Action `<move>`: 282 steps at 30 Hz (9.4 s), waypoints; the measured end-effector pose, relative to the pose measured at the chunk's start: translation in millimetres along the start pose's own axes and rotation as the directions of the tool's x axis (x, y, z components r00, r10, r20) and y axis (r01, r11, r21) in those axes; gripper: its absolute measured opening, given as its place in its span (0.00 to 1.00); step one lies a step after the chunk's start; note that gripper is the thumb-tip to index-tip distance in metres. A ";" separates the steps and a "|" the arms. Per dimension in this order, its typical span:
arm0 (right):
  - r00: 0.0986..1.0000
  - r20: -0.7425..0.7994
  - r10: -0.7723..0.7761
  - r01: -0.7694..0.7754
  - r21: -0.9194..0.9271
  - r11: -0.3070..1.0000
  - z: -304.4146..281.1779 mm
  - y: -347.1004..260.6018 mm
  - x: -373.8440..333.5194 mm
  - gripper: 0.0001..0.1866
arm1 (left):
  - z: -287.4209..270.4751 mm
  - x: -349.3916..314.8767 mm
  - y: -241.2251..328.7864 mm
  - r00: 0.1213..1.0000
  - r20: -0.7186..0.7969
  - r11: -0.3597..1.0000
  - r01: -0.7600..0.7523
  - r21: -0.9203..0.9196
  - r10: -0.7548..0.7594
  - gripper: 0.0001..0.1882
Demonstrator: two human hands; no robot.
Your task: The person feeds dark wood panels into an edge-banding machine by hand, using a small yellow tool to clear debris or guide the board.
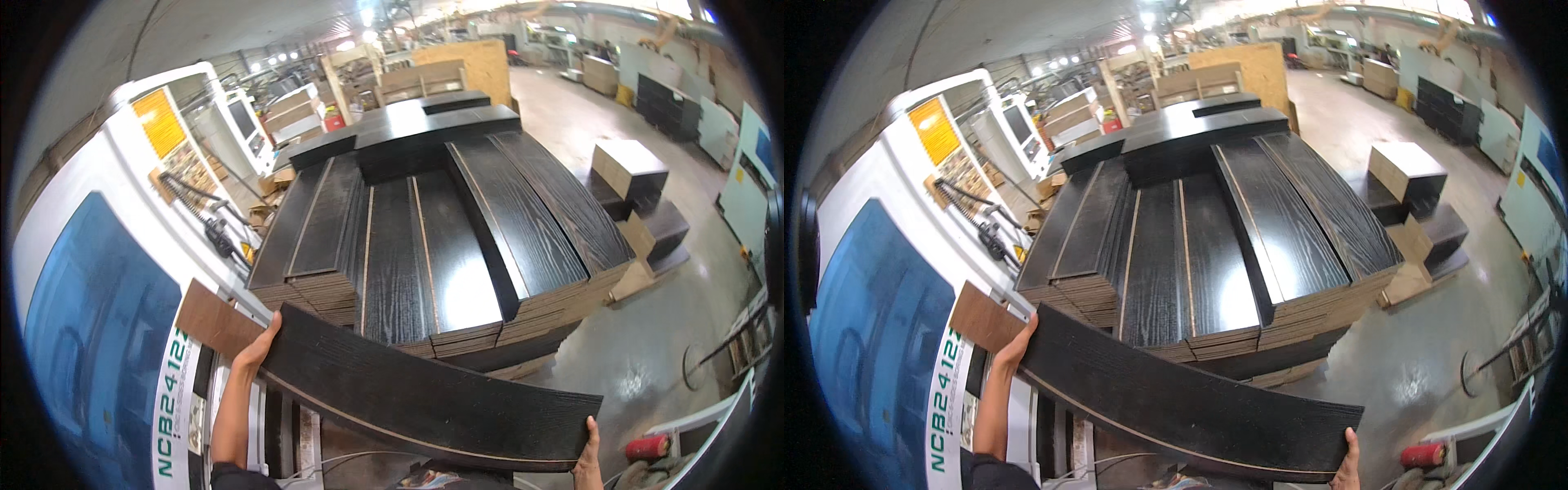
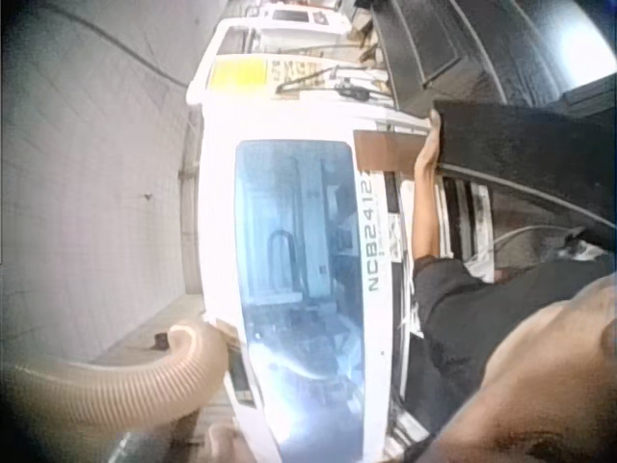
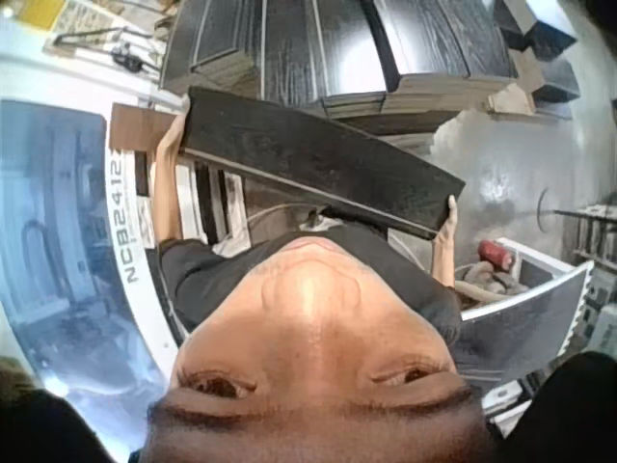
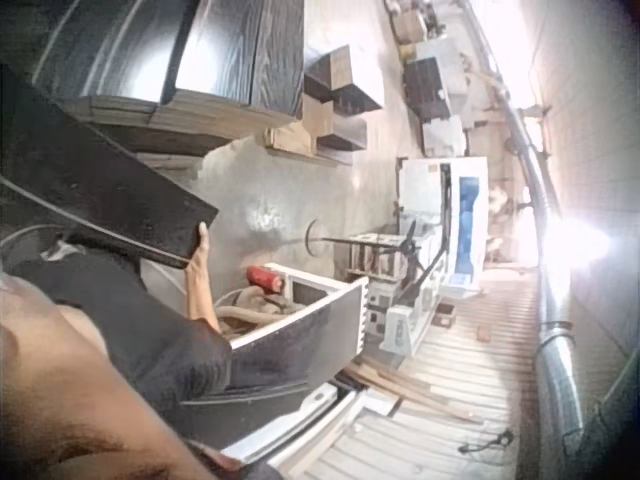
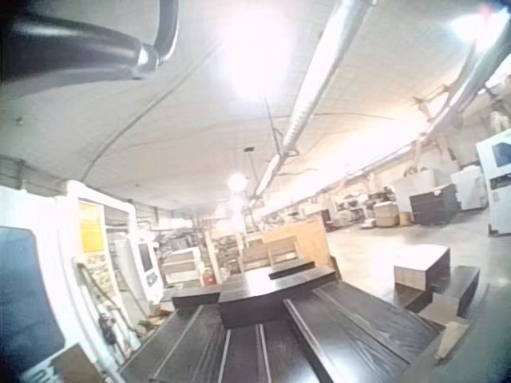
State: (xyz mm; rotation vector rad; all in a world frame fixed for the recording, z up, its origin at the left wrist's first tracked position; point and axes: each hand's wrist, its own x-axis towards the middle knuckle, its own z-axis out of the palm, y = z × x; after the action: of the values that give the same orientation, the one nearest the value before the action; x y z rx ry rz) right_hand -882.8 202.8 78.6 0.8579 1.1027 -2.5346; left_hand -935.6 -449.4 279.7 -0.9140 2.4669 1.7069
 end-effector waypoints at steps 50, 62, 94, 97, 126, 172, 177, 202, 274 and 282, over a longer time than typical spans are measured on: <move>-0.146 -0.331 0.932 0.539 -0.817 -0.206 387.6 602.3 -203.7 0.40 | 237.5 -776.3 -373.3 -0.846 -0.235 0.104 0.211 -0.972 -0.479 0.54; -0.321 -0.512 0.797 0.666 -0.720 -0.194 352.5 713.2 -354.1 0.31 | 322.7 -815.0 -372.3 -0.839 -0.074 0.191 -0.037 -0.981 -0.538 0.66; -0.332 -0.110 0.937 0.737 -0.649 0.185 278.5 668.3 -365.1 0.49 | 342.4 -751.4 -335.0 -0.834 0.194 0.214 -0.344 -0.914 -0.516 0.60; -0.353 -0.123 0.928 0.754 -0.625 0.204 275.9 701.4 -392.7 0.46 | 346.6 -738.9 -346.7 -0.879 0.185 0.220 -0.305 -0.927 -0.439 0.60; -0.562 -0.068 0.825 0.736 -0.497 0.460 242.4 807.9 -474.9 0.54 | 278.0 -652.1 -325.4 -0.803 0.496 0.048 -0.539 -0.841 -0.330 0.59; -0.505 -0.851 0.142 0.398 -0.084 0.913 206.6 612.2 -459.5 0.18 | 422.5 -424.6 -260.8 -0.654 0.666 -0.006 -0.715 -0.699 0.360 0.44; -0.551 -0.832 0.061 0.345 -0.161 0.925 203.8 578.4 -437.0 0.19 | 441.8 -413.5 -260.2 -0.733 0.571 -0.136 -0.651 -0.747 0.369 0.44; -0.621 -0.247 0.744 0.758 0.052 0.650 428.1 705.3 -449.5 0.17 | 489.6 -488.7 -41.0 -0.788 0.446 -0.323 -0.592 -0.738 0.424 0.21; -0.451 -0.249 0.857 0.885 -0.247 0.394 354.1 718.4 -344.3 0.18 | 55.2 -698.8 -443.9 -0.697 -0.600 0.301 0.519 -0.800 -0.393 0.35; -0.456 -0.442 0.773 0.888 -0.174 0.425 373.6 650.2 -424.1 0.16 | 57.5 -700.1 -444.5 -0.697 -0.580 0.297 0.498 -0.814 -0.421 0.34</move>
State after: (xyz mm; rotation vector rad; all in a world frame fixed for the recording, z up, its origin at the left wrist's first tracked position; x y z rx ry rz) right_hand -417.0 -517.7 157.0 -1.7393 0.5038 0.2263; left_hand -167.2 -186.9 101.6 -3.5496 0.5517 -0.0652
